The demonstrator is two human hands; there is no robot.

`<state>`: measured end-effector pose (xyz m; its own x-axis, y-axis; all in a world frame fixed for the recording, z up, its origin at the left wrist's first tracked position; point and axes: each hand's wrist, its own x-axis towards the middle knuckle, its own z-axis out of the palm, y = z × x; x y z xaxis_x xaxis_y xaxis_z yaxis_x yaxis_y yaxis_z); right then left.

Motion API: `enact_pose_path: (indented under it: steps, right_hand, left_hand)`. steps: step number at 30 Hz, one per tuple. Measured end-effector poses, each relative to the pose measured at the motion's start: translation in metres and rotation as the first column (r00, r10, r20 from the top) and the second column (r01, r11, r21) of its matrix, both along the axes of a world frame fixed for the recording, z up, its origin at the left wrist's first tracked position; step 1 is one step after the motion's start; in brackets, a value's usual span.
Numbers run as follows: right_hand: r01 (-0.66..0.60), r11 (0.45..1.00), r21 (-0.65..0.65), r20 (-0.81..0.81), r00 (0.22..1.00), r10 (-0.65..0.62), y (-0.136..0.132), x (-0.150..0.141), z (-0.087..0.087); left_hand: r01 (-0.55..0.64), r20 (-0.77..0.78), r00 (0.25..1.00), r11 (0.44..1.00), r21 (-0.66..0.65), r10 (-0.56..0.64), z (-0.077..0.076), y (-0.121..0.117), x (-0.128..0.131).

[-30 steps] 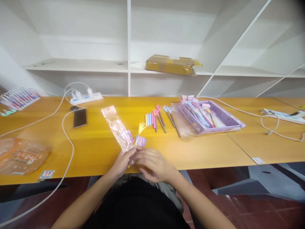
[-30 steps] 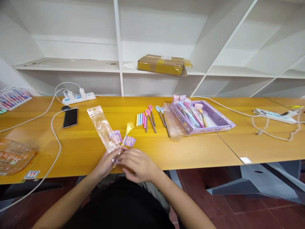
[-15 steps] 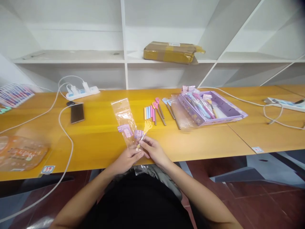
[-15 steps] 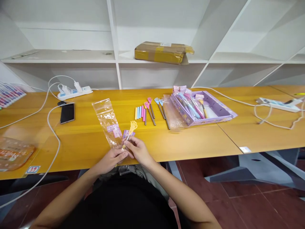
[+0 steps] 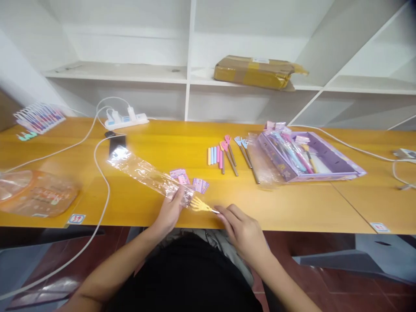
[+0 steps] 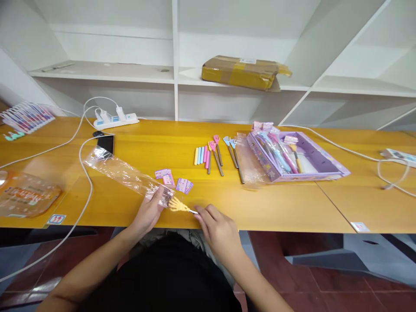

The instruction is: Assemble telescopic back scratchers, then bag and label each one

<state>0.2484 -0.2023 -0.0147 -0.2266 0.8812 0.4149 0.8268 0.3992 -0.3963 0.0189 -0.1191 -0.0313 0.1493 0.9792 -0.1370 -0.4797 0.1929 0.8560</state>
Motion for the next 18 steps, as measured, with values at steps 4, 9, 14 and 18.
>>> enact_pose_path:
  steps: [4,9,14,18]
  right_hand:
    - [0.083,0.996,0.035,-0.007,0.997,-0.082,0.007,0.005,-0.02]
    - [0.031,1.0,-0.005,-0.067,0.997,-0.031,0.011,0.016,-0.024]
    - [-0.044,0.999,-0.025,-0.111,0.993,0.041,0.009,0.02,-0.023]
    - [-0.029,0.999,-0.032,-0.139,0.99,0.024,0.01,0.019,-0.024]
  left_hand:
    - [0.044,0.074,0.996,0.998,-0.043,-0.041,0.007,0.001,-0.003]
    - [0.095,0.088,0.992,0.993,-0.076,-0.088,0.005,0.001,-0.007]
    - [0.099,0.054,0.994,0.993,-0.059,-0.096,0.0,0.002,-0.007]
    - [0.09,0.084,0.993,0.992,-0.086,-0.083,-0.001,0.003,-0.007]
